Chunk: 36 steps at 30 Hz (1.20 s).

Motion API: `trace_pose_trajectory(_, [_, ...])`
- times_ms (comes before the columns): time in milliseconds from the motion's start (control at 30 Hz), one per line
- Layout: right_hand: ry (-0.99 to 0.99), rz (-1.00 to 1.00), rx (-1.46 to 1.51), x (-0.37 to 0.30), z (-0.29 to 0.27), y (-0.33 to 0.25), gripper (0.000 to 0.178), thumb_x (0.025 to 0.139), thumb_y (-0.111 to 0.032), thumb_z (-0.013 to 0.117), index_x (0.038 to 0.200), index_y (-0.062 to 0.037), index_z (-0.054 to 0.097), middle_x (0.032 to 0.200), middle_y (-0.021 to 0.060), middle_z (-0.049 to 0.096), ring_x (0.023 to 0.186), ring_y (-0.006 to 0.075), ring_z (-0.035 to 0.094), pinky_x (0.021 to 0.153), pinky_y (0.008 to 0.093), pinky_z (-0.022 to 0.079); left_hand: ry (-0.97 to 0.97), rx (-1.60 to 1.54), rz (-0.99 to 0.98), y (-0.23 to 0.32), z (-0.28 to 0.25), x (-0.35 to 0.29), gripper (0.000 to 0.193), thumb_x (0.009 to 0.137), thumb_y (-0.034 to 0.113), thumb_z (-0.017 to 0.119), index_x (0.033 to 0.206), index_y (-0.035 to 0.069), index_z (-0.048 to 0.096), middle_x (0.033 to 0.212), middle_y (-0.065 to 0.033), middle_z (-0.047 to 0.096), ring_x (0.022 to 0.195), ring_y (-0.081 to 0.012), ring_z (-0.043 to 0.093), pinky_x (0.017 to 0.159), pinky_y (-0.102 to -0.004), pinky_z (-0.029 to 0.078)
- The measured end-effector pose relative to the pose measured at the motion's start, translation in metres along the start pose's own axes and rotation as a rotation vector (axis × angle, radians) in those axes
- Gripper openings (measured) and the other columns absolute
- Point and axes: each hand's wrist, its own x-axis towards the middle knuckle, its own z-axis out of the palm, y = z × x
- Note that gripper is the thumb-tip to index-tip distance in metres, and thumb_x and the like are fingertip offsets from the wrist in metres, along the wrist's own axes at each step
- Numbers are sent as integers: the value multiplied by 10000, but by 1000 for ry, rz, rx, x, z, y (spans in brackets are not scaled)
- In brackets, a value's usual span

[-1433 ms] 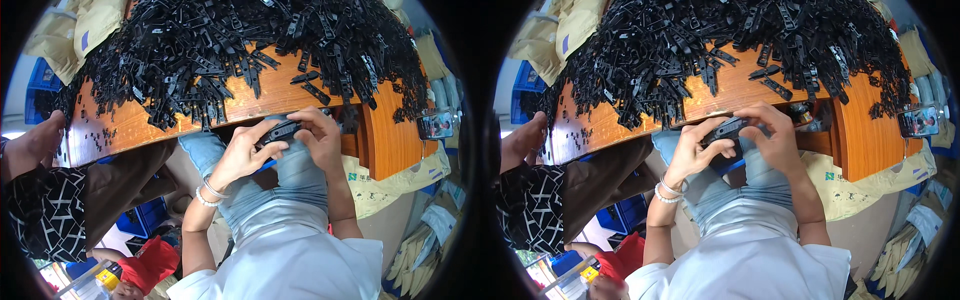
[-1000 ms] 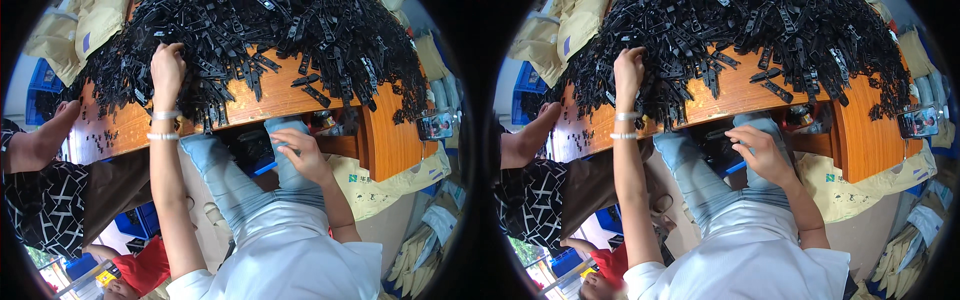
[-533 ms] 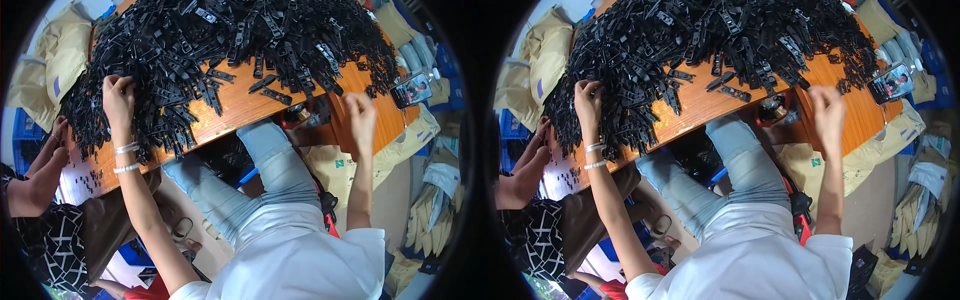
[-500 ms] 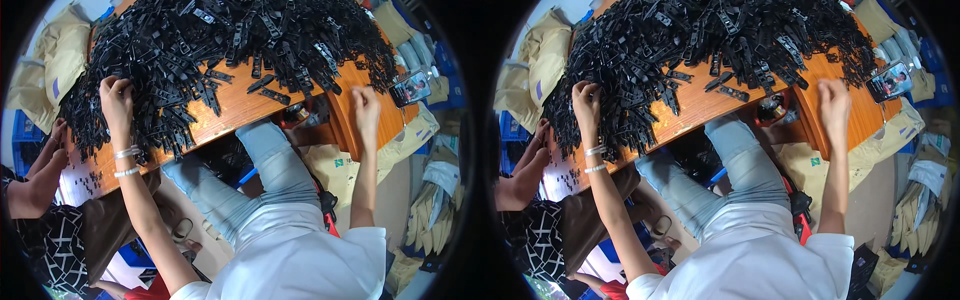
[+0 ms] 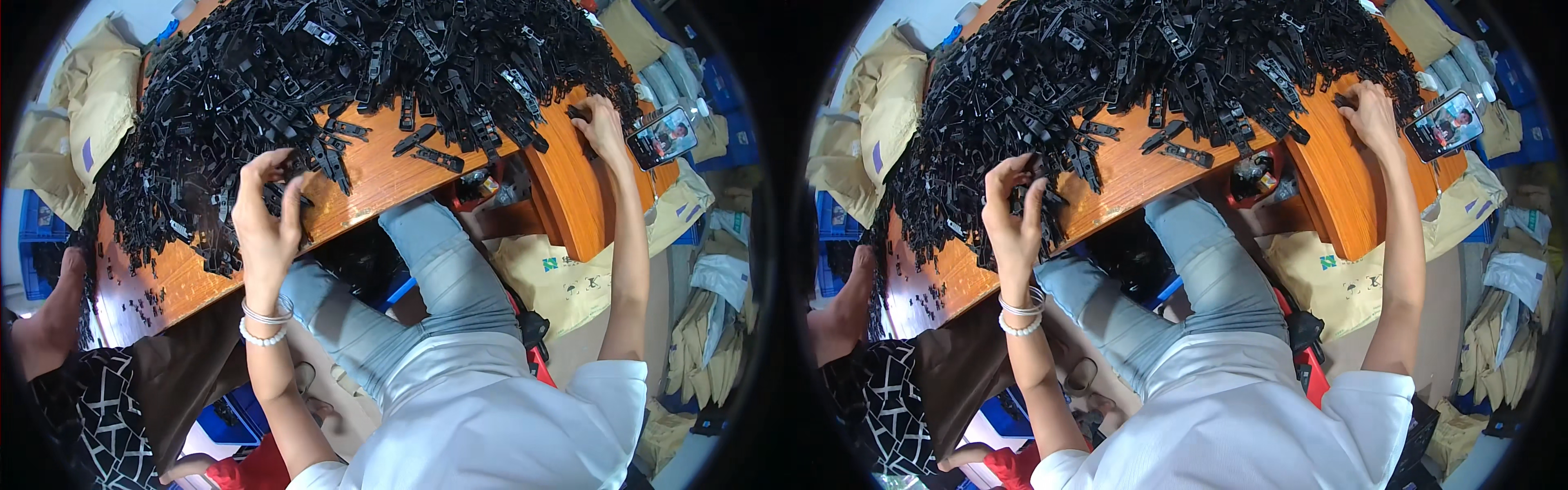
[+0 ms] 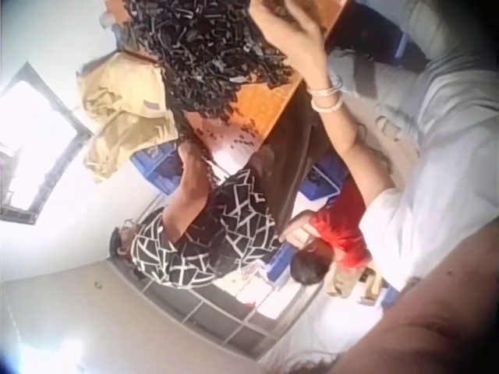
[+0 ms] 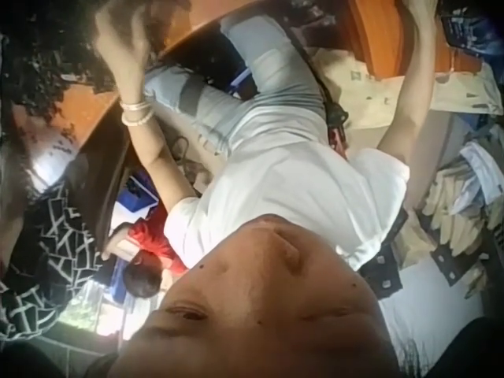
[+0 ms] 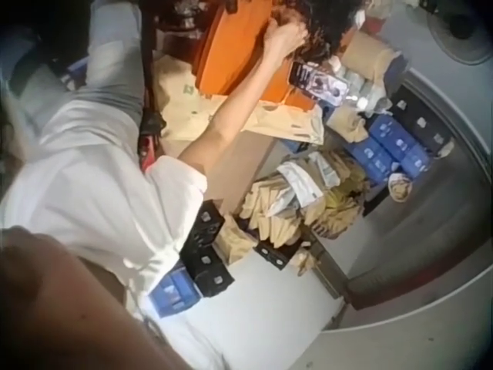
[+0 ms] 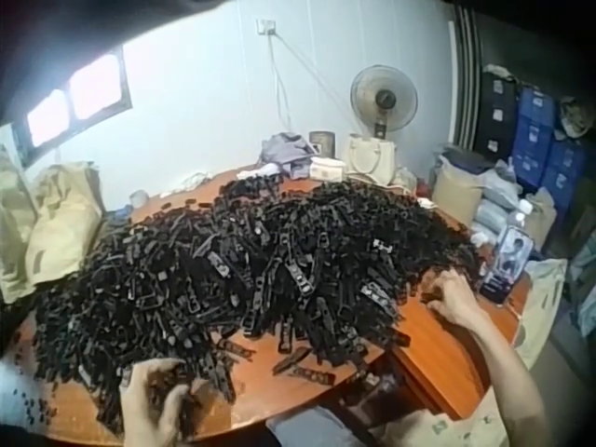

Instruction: Assemble or sort small black plastic components at a manufacturing workstation.

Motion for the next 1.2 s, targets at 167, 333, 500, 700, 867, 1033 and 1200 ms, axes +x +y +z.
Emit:
trace_pose_trajectory(167, [-64,95,235,-5,-8,-2,281,682,-89,684,918,31,589,878,156,606,828,281,579,748,360,444,-45,-114,8,13,7,-14,269,714,-16,645,964,-9,544,910,-124,583,789,-216,579,708,-280,452])
trace_pose_trajectory(333, [50,44,365,-13,-6,8,279,690,-83,688,920,34,585,839,145,628,769,220,607,702,318,461,-95,-153,-16,24,9,-25,293,680,-39,658,949,-3,550,885,-123,579,797,-228,577,707,-277,448])
trace_pose_trajectory(500, [104,165,438,-21,-13,0,197,721,-104,686,820,31,581,804,77,609,702,132,559,642,252,436,-115,-320,-132,27,15,-36,322,667,-46,667,964,-11,547,870,-98,568,786,-179,572,690,-252,443])
trace_pose_trajectory(700, [207,-20,776,-57,-22,-57,111,786,-57,579,767,48,547,876,70,580,822,142,532,755,238,405,-237,-642,-419,39,44,-57,324,694,-116,645,991,-45,540,831,-13,535,770,-77,511,737,-203,422])
trace_pose_trajectory(867, [160,-526,754,-110,-50,-159,174,604,18,688,758,-26,620,840,77,560,768,228,542,655,303,442,-263,-680,-435,55,61,-63,354,692,-71,680,1018,-29,551,808,5,530,738,-44,494,682,-170,420])
trace_pose_trajectory(1033, [178,-795,673,-114,-46,-188,216,633,-40,636,832,3,565,837,88,500,761,242,501,675,347,368,-291,-559,-326,63,57,-60,334,679,-57,691,991,-17,577,819,7,538,671,-26,468,596,-152,394])
trace_pose_trajectory(1200, [182,-817,667,-117,-42,-191,202,637,-24,624,829,4,567,848,89,503,782,248,502,676,352,370,-308,-543,-302,61,55,-60,332,667,-51,699,979,-18,591,847,4,551,663,-27,483,567,-154,391])
